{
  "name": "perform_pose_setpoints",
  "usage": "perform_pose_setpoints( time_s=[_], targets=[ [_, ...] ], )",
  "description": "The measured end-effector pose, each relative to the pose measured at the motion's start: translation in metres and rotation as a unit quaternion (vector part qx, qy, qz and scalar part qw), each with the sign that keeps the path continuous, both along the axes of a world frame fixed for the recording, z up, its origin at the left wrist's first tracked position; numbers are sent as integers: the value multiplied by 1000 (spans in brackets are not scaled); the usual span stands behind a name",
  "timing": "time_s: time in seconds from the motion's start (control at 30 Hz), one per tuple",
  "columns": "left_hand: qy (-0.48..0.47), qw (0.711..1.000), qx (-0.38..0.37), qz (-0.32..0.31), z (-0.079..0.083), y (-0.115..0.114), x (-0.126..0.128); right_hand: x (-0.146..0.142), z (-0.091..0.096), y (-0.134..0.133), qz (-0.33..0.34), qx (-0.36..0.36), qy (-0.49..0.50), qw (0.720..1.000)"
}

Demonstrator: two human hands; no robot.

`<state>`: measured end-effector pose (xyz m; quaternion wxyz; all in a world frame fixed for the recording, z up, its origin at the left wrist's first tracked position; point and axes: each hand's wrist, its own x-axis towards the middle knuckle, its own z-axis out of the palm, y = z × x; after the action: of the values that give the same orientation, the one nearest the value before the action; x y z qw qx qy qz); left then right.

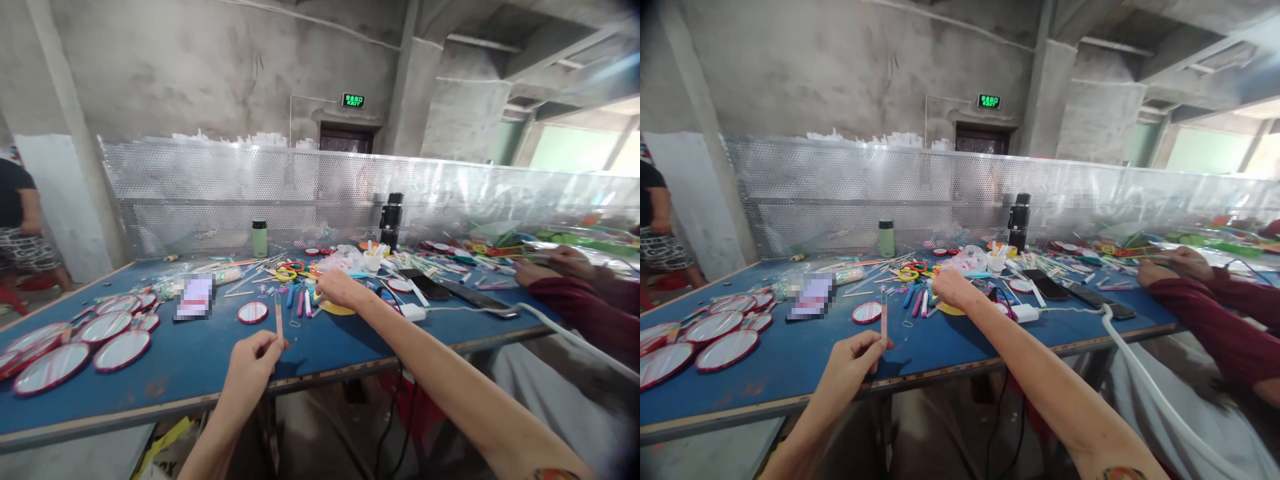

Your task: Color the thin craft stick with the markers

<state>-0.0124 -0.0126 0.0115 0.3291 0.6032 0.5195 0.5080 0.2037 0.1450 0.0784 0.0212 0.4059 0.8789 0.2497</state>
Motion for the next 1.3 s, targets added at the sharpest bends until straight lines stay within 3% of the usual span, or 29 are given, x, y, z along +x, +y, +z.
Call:
perform_pose_setpoints(
  time_s=[0.3, 0.47, 0.6, 0.63, 0.7, 0.77, 1.0, 1.07, 1.13, 1.2, 1.3],
  targets=[
    [-6, 1000, 5, -2, 0, 0, 0, 0, -23, 5, 85, -6, 16, 996],
    [-5, 1000, 4, -4, -2, 0, 0, 8, -10, -7, 116, 30, 141, 983],
    [-14, 1000, -2, -2, -3, 2, 0, 6, -1, -40, 116, 75, 299, 944],
    [-17, 1000, -3, -2, -3, 2, 1, 4, -2, -50, 114, 86, 361, 922],
    [-24, 1000, -4, -3, -3, 2, 1, -3, -7, -69, 142, 46, 625, 766],
    [-31, 1000, -4, -6, -3, 2, 1, -13, -14, -83, 147, -18, 742, 653],
    [-31, 999, 6, 2, -3, 2, 2, -40, -36, -90, 196, -224, 860, 415],
    [-26, 1000, 11, 2, -4, 3, 1, -44, -40, -88, 205, -252, 873, 363],
    [-23, 1000, 14, 0, -5, 4, 1, -47, -44, -86, 204, -266, 882, 330],
    [-20, 1000, 15, 0, -6, 5, 1, -49, -45, -86, 201, -270, 886, 319],
    [-8, 1000, 26, 5, -8, 6, 1, -51, -47, -89, 202, -253, 886, 332]
  ],
)
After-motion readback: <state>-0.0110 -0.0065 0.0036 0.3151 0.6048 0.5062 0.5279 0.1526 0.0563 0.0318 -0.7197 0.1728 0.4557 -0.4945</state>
